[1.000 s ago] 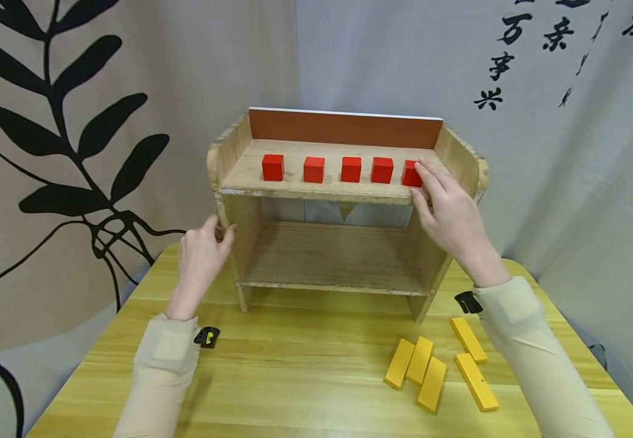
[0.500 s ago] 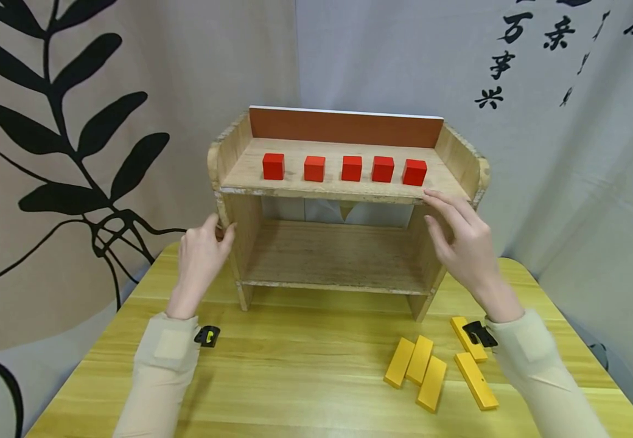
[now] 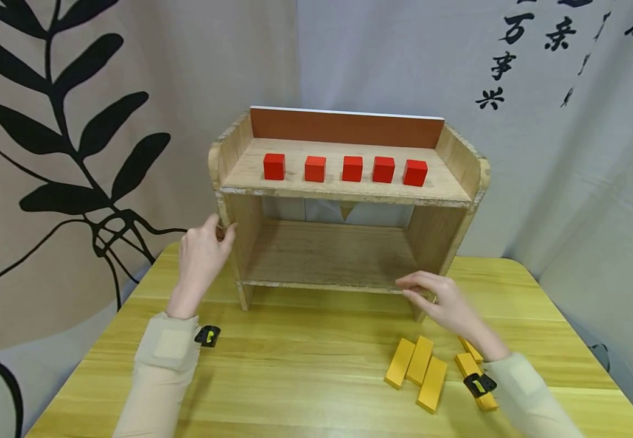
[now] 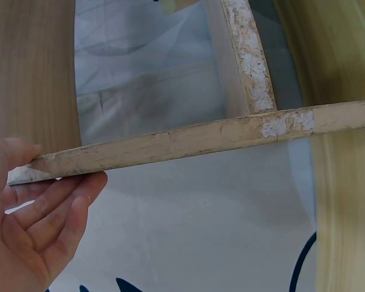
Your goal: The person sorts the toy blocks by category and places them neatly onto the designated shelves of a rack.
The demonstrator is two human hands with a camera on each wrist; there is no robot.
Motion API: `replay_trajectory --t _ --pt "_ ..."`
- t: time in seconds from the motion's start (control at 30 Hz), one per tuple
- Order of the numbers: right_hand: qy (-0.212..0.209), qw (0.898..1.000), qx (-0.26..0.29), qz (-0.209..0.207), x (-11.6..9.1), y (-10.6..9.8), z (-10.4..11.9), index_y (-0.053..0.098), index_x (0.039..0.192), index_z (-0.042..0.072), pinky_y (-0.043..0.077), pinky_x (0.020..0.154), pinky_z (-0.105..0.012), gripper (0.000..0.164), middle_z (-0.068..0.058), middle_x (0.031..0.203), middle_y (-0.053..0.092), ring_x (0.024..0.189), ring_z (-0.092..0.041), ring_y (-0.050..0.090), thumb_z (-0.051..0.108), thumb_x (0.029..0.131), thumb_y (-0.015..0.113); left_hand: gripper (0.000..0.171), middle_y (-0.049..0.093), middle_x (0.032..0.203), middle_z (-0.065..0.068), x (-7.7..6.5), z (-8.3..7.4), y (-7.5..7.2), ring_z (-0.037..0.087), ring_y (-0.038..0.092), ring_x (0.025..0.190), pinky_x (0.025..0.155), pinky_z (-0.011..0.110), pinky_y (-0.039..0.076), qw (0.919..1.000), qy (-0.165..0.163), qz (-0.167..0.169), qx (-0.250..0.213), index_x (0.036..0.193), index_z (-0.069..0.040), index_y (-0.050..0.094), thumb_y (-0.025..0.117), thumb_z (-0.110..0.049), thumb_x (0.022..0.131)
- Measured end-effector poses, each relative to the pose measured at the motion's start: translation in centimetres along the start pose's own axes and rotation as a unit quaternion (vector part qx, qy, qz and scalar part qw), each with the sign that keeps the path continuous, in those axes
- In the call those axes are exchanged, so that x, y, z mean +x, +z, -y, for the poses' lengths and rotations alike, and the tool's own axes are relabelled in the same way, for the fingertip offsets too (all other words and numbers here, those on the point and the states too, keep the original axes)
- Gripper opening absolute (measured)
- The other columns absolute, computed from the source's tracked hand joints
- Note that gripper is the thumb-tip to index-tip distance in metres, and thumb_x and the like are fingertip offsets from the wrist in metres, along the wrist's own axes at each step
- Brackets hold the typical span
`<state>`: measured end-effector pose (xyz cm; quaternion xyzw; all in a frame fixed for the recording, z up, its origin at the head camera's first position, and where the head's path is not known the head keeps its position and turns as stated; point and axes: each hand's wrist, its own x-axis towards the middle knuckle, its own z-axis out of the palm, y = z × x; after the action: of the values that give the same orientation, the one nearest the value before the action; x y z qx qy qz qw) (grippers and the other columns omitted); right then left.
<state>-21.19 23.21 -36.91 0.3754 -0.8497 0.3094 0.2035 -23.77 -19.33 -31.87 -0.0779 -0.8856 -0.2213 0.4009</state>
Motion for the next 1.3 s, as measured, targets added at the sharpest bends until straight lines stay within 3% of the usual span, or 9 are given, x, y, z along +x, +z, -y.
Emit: replay_trajectory --t 0.1,0.23,0.4,0.57,0.77,1.0,1.2,1.3 --pt "0.06 0.992 0.042 0.1 -1.5 0.7 -1.1 0.067 0.112 0.009 0.055 0.076 -0.031 0.023 -0.007 0.107 0.071 0.088 -0.012 0.067 0.011 0.09 0.063 0.029 0.063 0.06 0.019 0.0 0.0 0.0 0.025 0.046 0.037 0.037 0.029 0.03 1.0 -0.002 0.0 0.001 0.075 0.002 0.055 0.061 -0.02 0.092" --pt "0.123 0.967 0.091 0.203 -3.1 1.4 -2.4 0.063 0.12 0.01 0.051 0.087 -0.039 0.031 -0.008 0.116 0.068 0.102 -0.023 0.065 0.026 0.093 0.059 0.028 0.063 0.06 0.019 0.0 0.0 0.0 0.026 0.048 0.038 0.038 0.031 0.031 1.0 -0.004 -0.002 0.001 0.075 0.002 0.055 0.061 -0.02 0.091" --pt "0.145 0.941 0.127 0.28 -4.5 2.1 -3.5 0.06 0.123 0.005 0.048 0.093 -0.047 0.04 -0.01 0.12 0.066 0.109 -0.029 0.061 0.028 0.09 0.063 0.028 0.064 0.061 0.02 -0.1 0.1 0.0 0.028 0.049 0.039 0.038 0.032 0.032 1.0 -0.005 -0.003 0.001 0.075 0.003 0.055 0.061 -0.02 0.091" --pt "0.144 0.924 0.13 0.329 -5.3 2.8 -4.2 0.063 0.12 0.007 0.05 0.091 -0.038 0.041 -0.008 0.118 0.067 0.109 -0.024 0.062 0.026 0.084 0.071 0.028 0.064 0.062 0.02 -0.1 0.1 0.0 0.029 0.05 0.04 0.038 0.033 0.033 1.0 -0.005 -0.003 0.001 0.075 0.003 0.055 0.061 -0.02 0.091" --pt "0.144 0.928 0.121 0.322 -5.5 3.6 -4.7 0.068 0.112 0.01 0.052 0.085 -0.03 0.034 -0.006 0.112 0.069 0.101 -0.016 0.064 0.025 0.081 0.074 0.028 0.064 0.061 0.02 -0.1 0.0 0.0 0.029 0.05 0.04 0.038 0.034 0.033 1.0 -0.004 -0.004 0.003 0.074 0.002 0.055 0.061 -0.02 0.091" --pt "0.11 0.948 0.085 0.288 -5.6 4.3 -4.8 0.069 0.106 0.014 0.051 0.076 -0.026 0.031 0.0 0.103 0.068 0.09 -0.008 0.061 0.033 0.081 0.072 0.028 0.062 0.058 0.019 0.0 0.0 0.1 0.029 0.049 0.039 0.038 0.033 0.032 1.0 -0.003 -0.009 0.004 0.073 0.001 0.054 0.061 -0.02 0.091" --pt "0.083 0.943 0.088 0.31 -5.6 4.3 -4.9 0.066 0.111 0.015 0.051 0.081 -0.027 0.031 0.0 0.109 0.065 0.095 -0.008 0.059 0.017 0.081 0.073 0.028 0.061 0.058 0.018 0.0 0.0 0.1 0.027 0.047 0.038 0.037 0.031 0.031 1.0 -0.005 -0.006 0.002 0.073 0.001 0.053 0.061 -0.02 0.091" --pt "0.079 0.946 0.073 0.306 -5.6 4.4 -4.9 0.066 0.111 0.015 0.05 0.08 -0.027 0.031 0.0 0.109 0.065 0.093 -0.007 0.059 0.012 0.081 0.073 0.028 0.062 0.059 0.018 0.0 0.0 0.1 0.027 0.048 0.038 0.037 0.032 0.031 1.0 -0.005 -0.004 0.001 0.074 0.001 0.054 0.061 -0.02 0.091"
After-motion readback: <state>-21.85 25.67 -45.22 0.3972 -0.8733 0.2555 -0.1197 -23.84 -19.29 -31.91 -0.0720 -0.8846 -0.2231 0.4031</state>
